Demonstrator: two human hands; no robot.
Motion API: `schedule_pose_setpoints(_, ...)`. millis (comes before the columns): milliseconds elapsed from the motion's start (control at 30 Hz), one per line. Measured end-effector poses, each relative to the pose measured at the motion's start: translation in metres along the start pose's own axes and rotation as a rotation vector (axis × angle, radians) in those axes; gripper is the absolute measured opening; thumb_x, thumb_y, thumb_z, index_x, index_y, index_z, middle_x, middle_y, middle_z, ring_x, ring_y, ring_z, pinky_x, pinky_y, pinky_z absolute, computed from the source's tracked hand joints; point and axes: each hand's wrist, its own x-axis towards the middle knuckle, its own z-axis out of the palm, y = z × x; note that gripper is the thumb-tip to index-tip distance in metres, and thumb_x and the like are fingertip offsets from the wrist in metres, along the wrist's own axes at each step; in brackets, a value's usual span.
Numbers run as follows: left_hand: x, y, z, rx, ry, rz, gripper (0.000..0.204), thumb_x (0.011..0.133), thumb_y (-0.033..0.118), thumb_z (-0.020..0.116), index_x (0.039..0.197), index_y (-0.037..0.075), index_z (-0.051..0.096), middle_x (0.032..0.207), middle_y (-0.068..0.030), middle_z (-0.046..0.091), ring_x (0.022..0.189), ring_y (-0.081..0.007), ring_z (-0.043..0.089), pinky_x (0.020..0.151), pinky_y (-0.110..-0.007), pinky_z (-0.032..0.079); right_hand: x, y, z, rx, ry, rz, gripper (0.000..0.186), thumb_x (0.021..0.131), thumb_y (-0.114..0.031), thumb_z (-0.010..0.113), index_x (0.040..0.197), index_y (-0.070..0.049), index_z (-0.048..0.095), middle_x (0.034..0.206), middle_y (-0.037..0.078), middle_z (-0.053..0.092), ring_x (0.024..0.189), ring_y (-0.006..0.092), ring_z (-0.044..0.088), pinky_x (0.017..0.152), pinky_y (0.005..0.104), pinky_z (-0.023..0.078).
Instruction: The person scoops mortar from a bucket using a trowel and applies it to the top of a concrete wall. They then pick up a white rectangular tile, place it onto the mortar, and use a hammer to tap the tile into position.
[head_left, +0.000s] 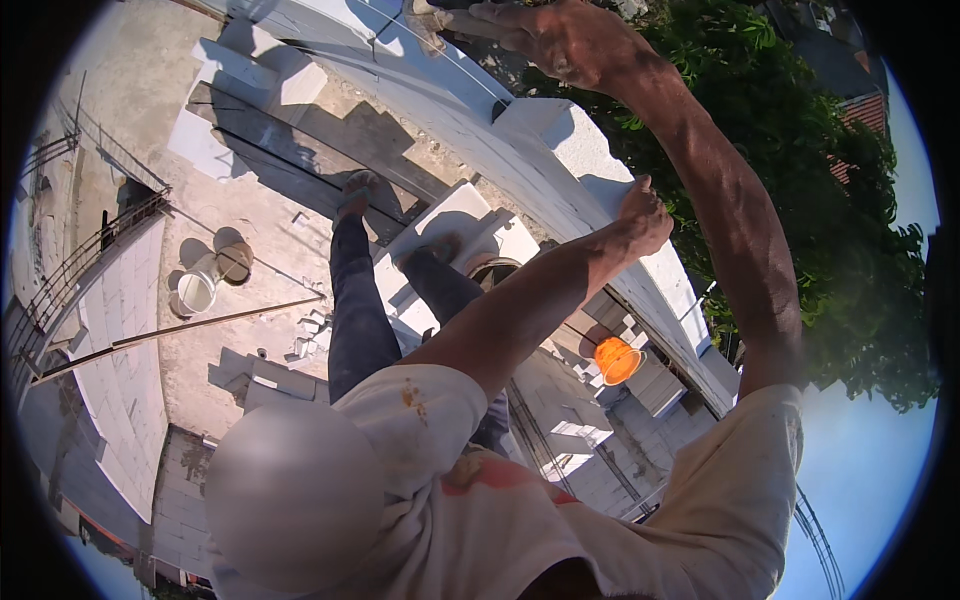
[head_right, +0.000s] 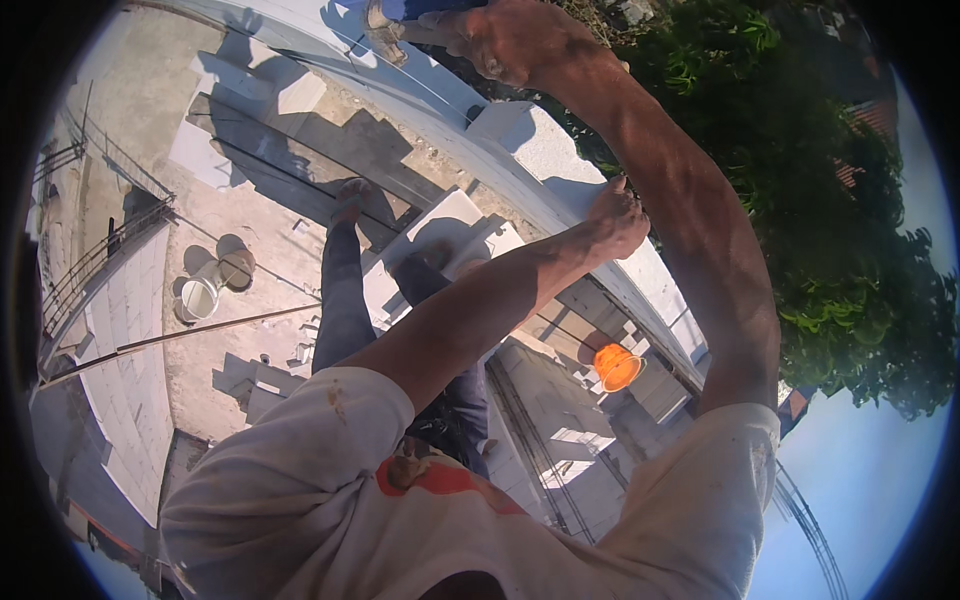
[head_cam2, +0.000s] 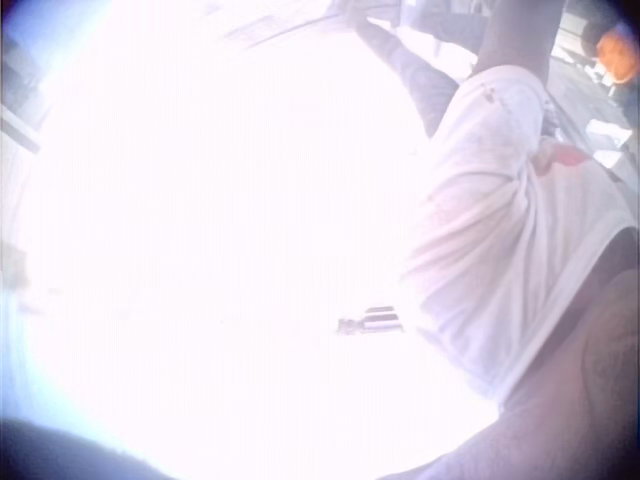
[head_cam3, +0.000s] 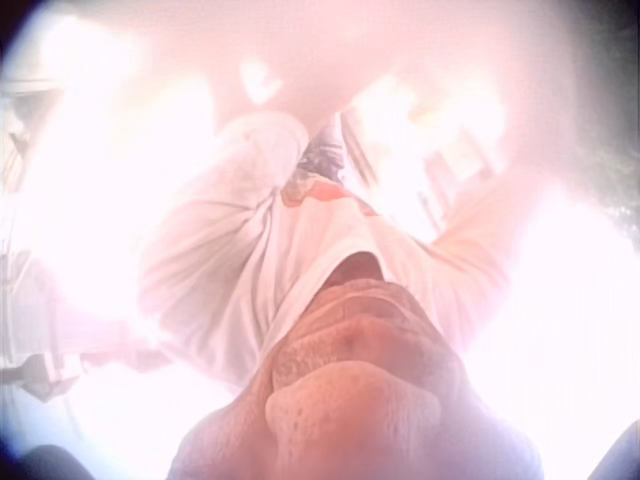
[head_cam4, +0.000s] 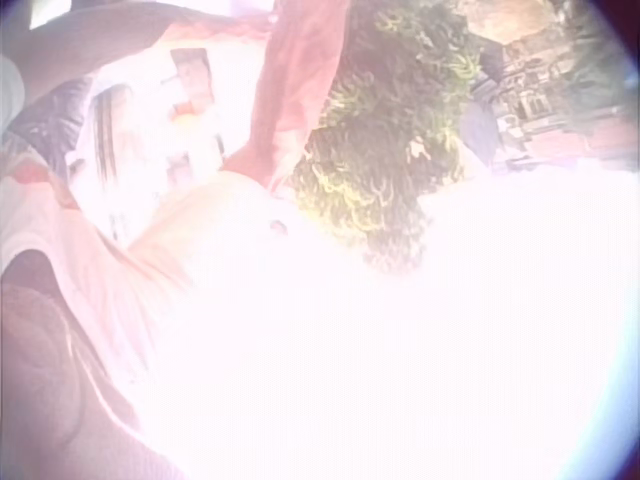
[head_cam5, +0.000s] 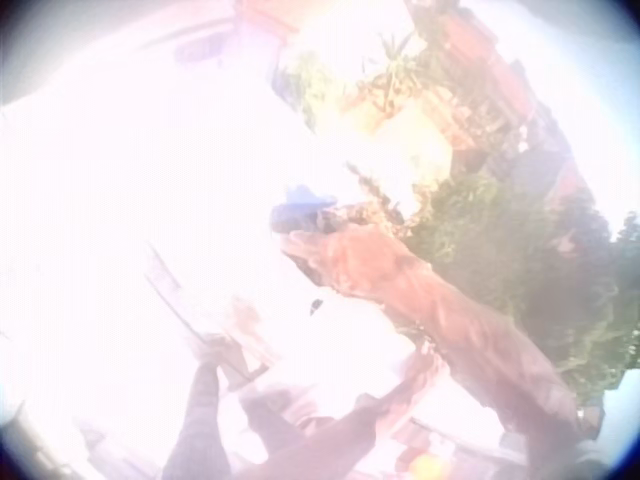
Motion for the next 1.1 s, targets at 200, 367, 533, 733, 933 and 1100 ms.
schedule_pose_setpoints(200, -0.001, 0.001, 0.0, -0.036, 0.064, -0.002, 0.025, 0.095, 0.022, 0.062, 0.104, 0.012, 0.083, 0.112, -0.0157, 0.079, 0.118, -0.0304, 0.07, 0.12, -0.056, 0.025, -0.003, -0.004, 0.004, -0.412, -0.4, -0.036, 0.038, 0.096, -0.026, 0.068, 0.134, -0.025, 0.068, 0.101, 0.01, 0.078, 0.089, 0.0283, 0.077, 0.073, 0.0386, 0.066)
schedule_pose_setpoints(367, -0.002, -0.001, -0.021, -0.015, -0.21, 0.03, 0.025, 0.094, 0.023, 0.063, 0.104, 0.013, 0.083, 0.115, -0.0164, 0.078, 0.118, -0.033, 0.07, 0.12, -0.058, 0.025, 0.003, 0.015, 0.008, 0.084, -0.173, 0.097, 0.038, 0.096, -0.023, 0.068, 0.134, -0.024, 0.067, 0.109, 0.009, 0.076, 0.089, 0.029, 0.076, 0.072, 0.0387, 0.065)
schedule_pose_setpoints(533, -0.002, -0.001, -0.012, -0.015, -0.044, 0.008, 0.025, 0.094, 0.022, 0.063, 0.105, 0.013, 0.083, 0.115, -0.0161, 0.078, 0.12, -0.0329, 0.069, 0.121, -0.057, 0.023, -0.004, 0.008, 0.013, -0.224, -0.338, -0.094, 0.04, 0.096, -0.022, 0.068, 0.136, -0.024, 0.067, 0.108, 0.007, 0.076, 0.088, 0.0251, 0.076, 0.076, 0.0372, 0.064)
schedule_pose_setpoints(733, 0.007, 0.001, 0.008, -0.076, -0.056, -0.011, 0.026, 0.095, 0.021, 0.061, 0.108, 0.013, 0.083, 0.116, -0.0137, 0.078, 0.12, -0.0314, 0.069, 0.12, -0.057, 0.022, -0.009, -0.009, -0.001, -0.204, -0.177, 0.038, 0.03, 0.093, -0.019, 0.069, 0.122, -0.023, 0.073, 0.108, 0.004, 0.077, 0.095, 0.0215, 0.076, 0.081, 0.0379, 0.064)
schedule_pose_setpoints(933, 0.004, -0.004, -0.005, -0.103, 0.145, -0.059, 0.024, 0.093, 0.018, 0.064, 0.107, 0.013, 0.082, 0.113, -0.0135, 0.078, 0.116, -0.028, 0.071, 0.116, -0.055, 0.029, -0.013, -0.012, -0.004, -0.457, -0.306, 0.007, 0.043, 0.092, -0.022, 0.072, 0.136, -0.024, 0.068, 0.112, 0.008, 0.077, 0.101, 0.0251, 0.076, 0.083, 0.0395, 0.064)
schedule_pose_setpoints(1100, 0.0, -0.004, -0.037, 0.005, -0.352, -0.009, 0.032, 0.086, 0.024, 0.073, 0.115, 0.011, 0.075, 0.124, -0.014, 0.073, 0.126, -0.0302, 0.065, 0.117, -0.06, 0.032, -0.119, 0.008, -0.072, 0.11, 0.27, -0.094, 0.062, 0.097, -0.023, 0.068, 0.156, -0.017, 0.048, 0.15, 0.015, 0.058, 0.119, 0.0288, 0.067, 0.099, 0.0409, 0.056)
